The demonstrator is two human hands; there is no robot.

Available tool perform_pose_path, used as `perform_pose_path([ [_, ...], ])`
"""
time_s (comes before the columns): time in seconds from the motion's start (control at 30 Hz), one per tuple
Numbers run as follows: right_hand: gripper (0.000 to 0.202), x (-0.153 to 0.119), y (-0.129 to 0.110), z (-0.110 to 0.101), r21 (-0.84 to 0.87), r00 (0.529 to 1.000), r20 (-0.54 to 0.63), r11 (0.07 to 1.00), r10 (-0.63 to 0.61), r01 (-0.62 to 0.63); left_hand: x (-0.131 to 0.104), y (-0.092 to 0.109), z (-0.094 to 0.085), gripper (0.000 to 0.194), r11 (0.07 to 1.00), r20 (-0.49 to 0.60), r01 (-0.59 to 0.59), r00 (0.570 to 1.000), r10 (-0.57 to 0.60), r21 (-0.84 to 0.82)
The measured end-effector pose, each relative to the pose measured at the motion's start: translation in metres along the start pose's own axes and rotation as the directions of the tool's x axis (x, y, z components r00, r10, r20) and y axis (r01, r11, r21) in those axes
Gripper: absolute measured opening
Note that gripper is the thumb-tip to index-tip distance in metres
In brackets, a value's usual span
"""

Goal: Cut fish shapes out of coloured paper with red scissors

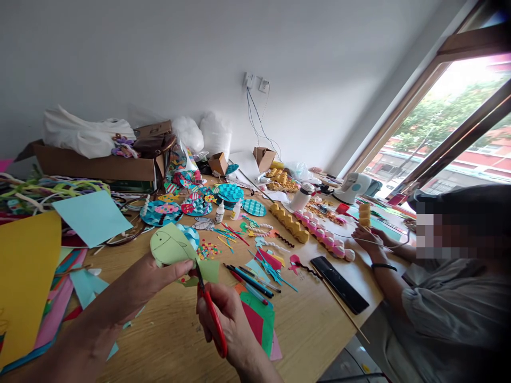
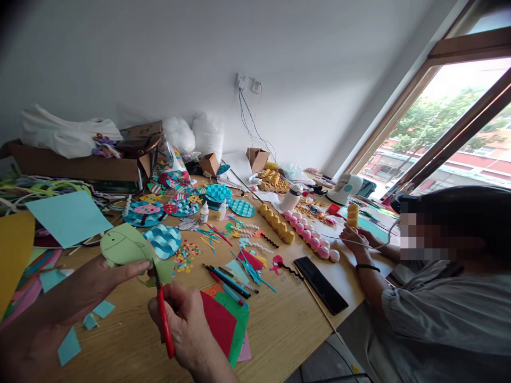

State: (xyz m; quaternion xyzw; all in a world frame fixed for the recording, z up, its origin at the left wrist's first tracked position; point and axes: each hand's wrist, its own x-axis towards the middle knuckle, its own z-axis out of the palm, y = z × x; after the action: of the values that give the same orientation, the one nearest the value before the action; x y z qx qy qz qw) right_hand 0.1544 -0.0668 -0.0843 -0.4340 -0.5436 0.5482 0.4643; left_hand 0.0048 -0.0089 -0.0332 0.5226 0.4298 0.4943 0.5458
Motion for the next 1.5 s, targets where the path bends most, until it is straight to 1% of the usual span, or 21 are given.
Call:
perform_pose_path([
  [0.07, 0.043, -0.001, 0.000, -0.001, -0.032, 1.000, -0.011, 0.999, 0.011, -0.011, 0.002, 0.001, -0.004, 0.015, 0.999, 0.092, -0.014, 0.996, 0.010, 0.049],
  [0.1, 0.042, -0.001, 0.000, -0.001, -0.043, 1.000, -0.013, 0.999, 0.016, -0.016, 0.003, 0.002, -0.006, 0.014, 0.998, 0.119, -0.023, 0.993, 0.015, 0.066],
  [0.3, 0.043, -0.001, -0.001, -0.002, -0.092, 1.000, 0.007, 0.996, 0.018, -0.017, 0.005, 0.001, -0.011, 0.013, 0.997, 0.120, -0.032, 0.993, 0.024, 0.067],
  [0.43, 0.043, -0.002, -0.002, -0.004, -0.144, 1.000, 0.003, 0.989, 0.027, -0.027, 0.005, 0.000, -0.014, 0.012, 0.991, 0.152, -0.057, 0.988, 0.039, 0.119],
  [0.63, 0.041, -0.003, -0.005, -0.005, -0.218, 1.000, -0.005, 0.976, -0.005, 0.004, 0.006, 0.006, -0.014, 0.011, 0.974, 0.201, -0.104, 0.978, 0.063, 0.199],
  [0.83, 0.036, -0.001, -0.006, -0.004, -0.172, 0.999, -0.018, 0.984, 0.041, -0.044, 0.007, 0.005, -0.012, 0.009, 0.982, 0.188, -0.120, 0.978, 0.091, 0.150],
  [1.0, 0.034, 0.000, -0.005, -0.005, -0.134, 0.999, -0.014, 0.990, 0.036, -0.038, 0.006, 0.004, -0.011, 0.011, 0.988, 0.186, -0.103, 0.979, 0.080, 0.117],
  [1.17, 0.034, 0.001, -0.004, -0.006, -0.081, 0.998, 0.030, 0.995, 0.052, -0.050, 0.004, 0.006, -0.013, 0.012, 0.955, 0.225, -0.121, 0.973, 0.059, 0.271],
  [1.23, 0.035, 0.001, -0.004, -0.006, -0.074, 0.998, 0.043, 0.996, 0.049, -0.045, 0.005, 0.004, -0.015, 0.012, 0.943, 0.249, -0.134, 0.967, 0.057, 0.305],
  [1.37, 0.035, -0.001, -0.002, -0.007, -0.085, 0.998, 0.048, 0.996, 0.037, -0.033, 0.007, 0.000, -0.017, 0.014, 0.943, 0.289, -0.135, 0.956, 0.044, 0.303],
  [1.5, 0.036, -0.002, 0.001, -0.011, -0.081, 0.996, 0.084, 0.997, 0.017, -0.010, 0.005, 0.004, -0.017, 0.012, 0.952, 0.296, -0.105, 0.955, 0.015, 0.289],
])
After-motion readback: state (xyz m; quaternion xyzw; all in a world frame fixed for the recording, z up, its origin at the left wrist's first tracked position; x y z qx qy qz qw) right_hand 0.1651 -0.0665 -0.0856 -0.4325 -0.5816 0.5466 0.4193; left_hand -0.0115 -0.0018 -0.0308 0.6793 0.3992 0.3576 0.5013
